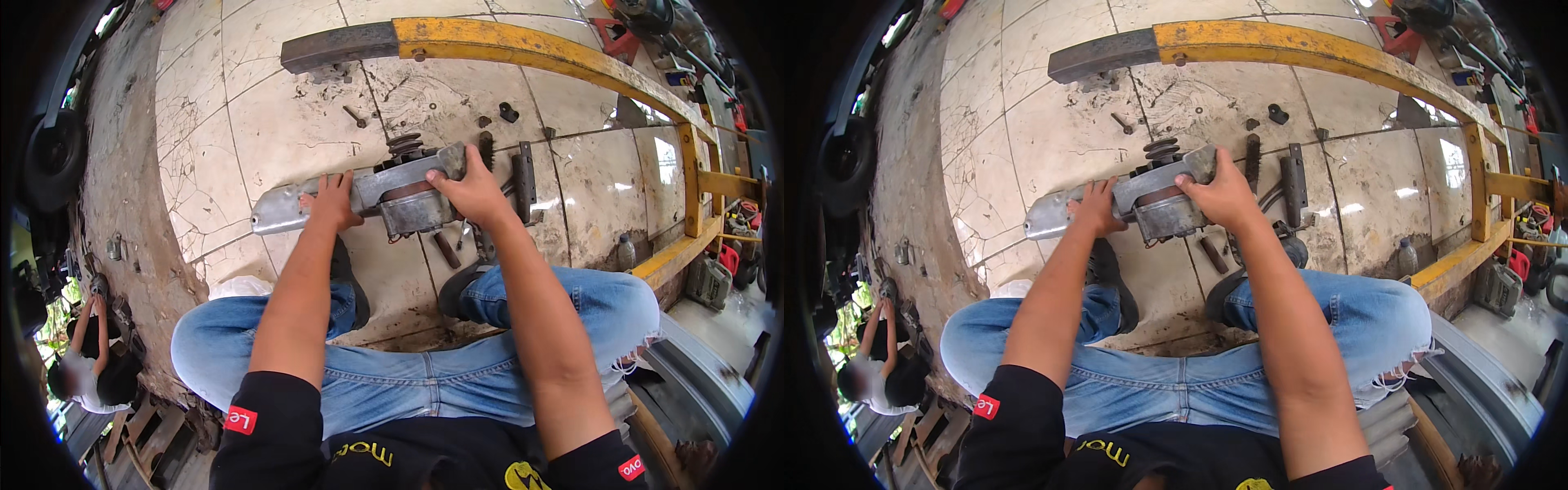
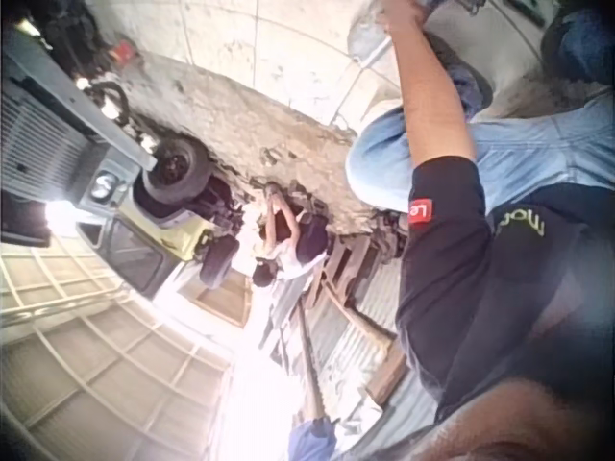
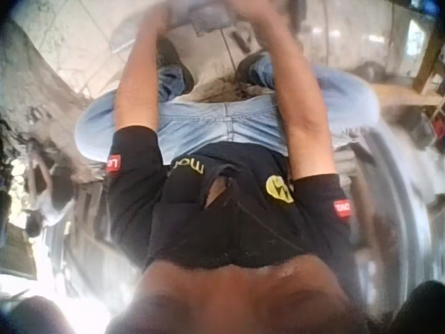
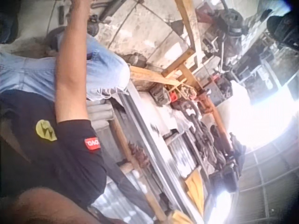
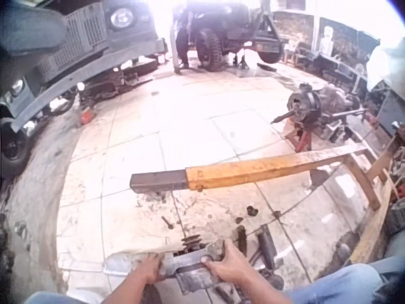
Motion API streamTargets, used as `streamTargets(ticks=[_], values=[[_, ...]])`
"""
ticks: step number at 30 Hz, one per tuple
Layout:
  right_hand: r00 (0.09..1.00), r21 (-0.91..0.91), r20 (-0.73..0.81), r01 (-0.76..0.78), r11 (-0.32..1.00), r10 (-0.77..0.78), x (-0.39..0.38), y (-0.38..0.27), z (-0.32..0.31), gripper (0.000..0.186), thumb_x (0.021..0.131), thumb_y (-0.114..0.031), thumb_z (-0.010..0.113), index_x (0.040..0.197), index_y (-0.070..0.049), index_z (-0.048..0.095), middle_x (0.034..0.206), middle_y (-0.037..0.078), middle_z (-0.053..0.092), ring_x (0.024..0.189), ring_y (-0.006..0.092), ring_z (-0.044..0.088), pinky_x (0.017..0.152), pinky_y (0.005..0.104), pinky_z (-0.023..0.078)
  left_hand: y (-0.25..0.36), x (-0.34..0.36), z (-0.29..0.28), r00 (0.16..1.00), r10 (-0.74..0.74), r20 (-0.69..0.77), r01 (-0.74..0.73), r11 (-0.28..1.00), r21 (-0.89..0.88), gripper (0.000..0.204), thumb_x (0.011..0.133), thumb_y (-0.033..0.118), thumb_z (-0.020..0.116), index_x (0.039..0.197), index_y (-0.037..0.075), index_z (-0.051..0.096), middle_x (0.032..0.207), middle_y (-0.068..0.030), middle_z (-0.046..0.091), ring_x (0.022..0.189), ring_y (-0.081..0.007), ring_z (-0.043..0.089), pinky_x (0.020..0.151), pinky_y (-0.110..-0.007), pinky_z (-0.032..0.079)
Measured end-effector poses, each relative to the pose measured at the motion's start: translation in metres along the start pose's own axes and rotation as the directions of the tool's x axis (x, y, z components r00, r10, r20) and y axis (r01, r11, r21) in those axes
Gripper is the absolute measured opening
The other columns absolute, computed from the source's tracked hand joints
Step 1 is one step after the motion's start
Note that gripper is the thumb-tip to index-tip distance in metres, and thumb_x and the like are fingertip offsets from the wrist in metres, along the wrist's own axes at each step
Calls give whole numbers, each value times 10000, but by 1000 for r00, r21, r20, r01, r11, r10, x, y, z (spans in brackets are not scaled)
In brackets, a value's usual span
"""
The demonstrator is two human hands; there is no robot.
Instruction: The person sits on the floor and uses a wire brush and a wrench to clean and adjust a metallic mechanical part. The person repeatedly scrubs the surface and rotates the part to access different areas.
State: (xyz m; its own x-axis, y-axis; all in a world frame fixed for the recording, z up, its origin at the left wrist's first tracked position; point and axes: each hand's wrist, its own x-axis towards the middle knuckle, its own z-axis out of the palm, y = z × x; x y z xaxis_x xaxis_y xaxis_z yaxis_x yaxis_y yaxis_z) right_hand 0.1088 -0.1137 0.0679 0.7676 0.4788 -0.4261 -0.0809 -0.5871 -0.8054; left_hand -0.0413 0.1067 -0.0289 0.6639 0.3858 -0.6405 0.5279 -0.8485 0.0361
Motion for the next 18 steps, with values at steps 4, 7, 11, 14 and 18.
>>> streamTargets(ticks=[4,7,11,14,18], values=[[994,-77,-68,82,994,-88,-10,-4,27,707,786,-322,805,1288,40,465,1199,292,615,1138,421,601,982,445,469,-62,16,25,994,24,-106,-93,693,-715,735,866,380,698,1505,159,408,1482,-103,474,1367,-318,435,1108,-530,344],[981,-68,-181,50,996,-62,-7,6,34,765,774,-362,807,1301,55,440,1183,325,596,1136,459,580,984,464,466,6,-12,-25,982,-175,-75,-50,143,-988,616,982,462,550,1454,73,481,1397,-181,553,1324,-299,488,1083,-360,385],[960,-91,-255,90,992,-110,-19,3,52,796,754,-379,818,1279,76,429,1134,340,599,1097,468,589,945,480,482,41,-23,-23,926,-182,-331,-259,332,-907,581,961,490,562,1383,92,564,1389,-259,528,1322,-343,487,1097,-390,378],[998,9,-54,21,1000,-21,-23,7,31,959,760,-431,809,1407,99,342,1182,336,601,1047,425,632,892,457,510,46,-18,-19,807,-254,-533,-303,597,-743,521,940,469,578,1308,103,628,1376,-290,519,1340,-396,458,1112,-408,368],[975,3,108,-197,980,195,-36,-4,-8,1089,814,-498,751,1524,98,178,1188,304,617,986,328,655,854,414,512,57,-15,-7,766,-286,-576,-334,588,-737,374,954,390,548,1073,63,685,1270,-188,575,1174,-371,549,1010,-430,435]])
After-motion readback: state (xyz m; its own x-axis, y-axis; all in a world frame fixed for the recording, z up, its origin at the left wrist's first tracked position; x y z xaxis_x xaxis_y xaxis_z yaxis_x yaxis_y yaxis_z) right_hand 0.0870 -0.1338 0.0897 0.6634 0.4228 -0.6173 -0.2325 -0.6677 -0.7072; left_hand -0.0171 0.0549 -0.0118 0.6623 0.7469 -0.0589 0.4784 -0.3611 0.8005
